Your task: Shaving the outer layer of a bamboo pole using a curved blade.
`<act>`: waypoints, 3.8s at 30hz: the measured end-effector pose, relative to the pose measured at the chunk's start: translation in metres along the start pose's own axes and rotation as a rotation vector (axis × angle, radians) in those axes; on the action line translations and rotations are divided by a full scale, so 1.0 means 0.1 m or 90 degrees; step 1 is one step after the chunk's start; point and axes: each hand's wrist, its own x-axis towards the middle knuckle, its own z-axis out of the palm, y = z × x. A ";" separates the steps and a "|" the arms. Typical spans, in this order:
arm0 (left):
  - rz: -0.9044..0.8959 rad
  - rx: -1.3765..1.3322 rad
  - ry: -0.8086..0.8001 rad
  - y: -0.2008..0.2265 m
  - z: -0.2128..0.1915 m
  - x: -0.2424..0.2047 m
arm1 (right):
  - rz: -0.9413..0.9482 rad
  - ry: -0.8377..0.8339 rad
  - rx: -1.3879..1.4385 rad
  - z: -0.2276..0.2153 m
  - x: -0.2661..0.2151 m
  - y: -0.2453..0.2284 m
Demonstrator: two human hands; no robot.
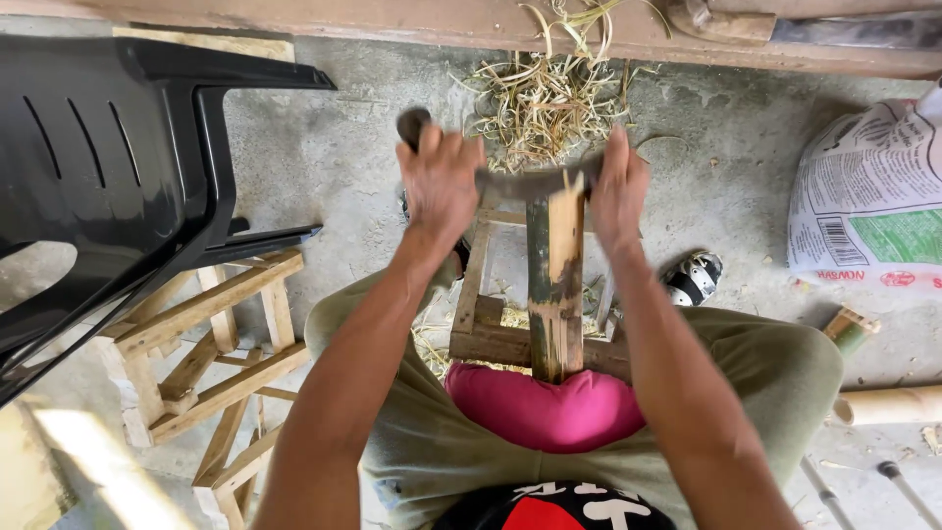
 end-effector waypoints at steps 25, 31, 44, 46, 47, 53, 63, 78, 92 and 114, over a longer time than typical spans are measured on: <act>-0.253 -0.072 0.066 0.32 0.11 -0.34 | -0.141 -0.062 -0.281 -0.13 0.22 -0.02; -0.213 -0.202 0.062 0.71 -0.13 -1.27 | -0.101 -0.050 -0.268 -0.47 -1.06 0.41; -0.252 -0.154 0.117 0.32 0.16 -0.37 | -0.219 -0.059 -0.300 -0.14 0.16 -0.07; -0.275 -0.152 0.105 0.35 0.19 -0.32 | -0.188 -0.042 -0.305 -0.17 0.20 -0.12; -0.273 -0.153 0.138 0.37 0.27 -0.36 | -0.193 -0.043 -0.295 -0.16 0.16 -0.21; -0.250 -0.235 0.125 0.72 0.07 -1.26 | -0.202 -0.051 -0.299 -0.39 -0.90 0.18; -0.264 -0.220 0.166 0.40 0.41 -0.76 | -0.139 -0.022 -0.394 -0.13 -0.03 0.02; -0.292 -0.147 0.125 0.40 0.33 -0.63 | -0.278 -0.040 -0.460 -0.11 0.42 0.07; -0.296 -0.276 0.134 0.74 0.25 -1.38 | -0.280 -0.093 -0.429 -0.40 -0.77 0.31; -0.323 -0.317 0.178 0.74 0.38 -1.26 | -0.335 -0.091 -0.510 -0.31 -0.49 0.26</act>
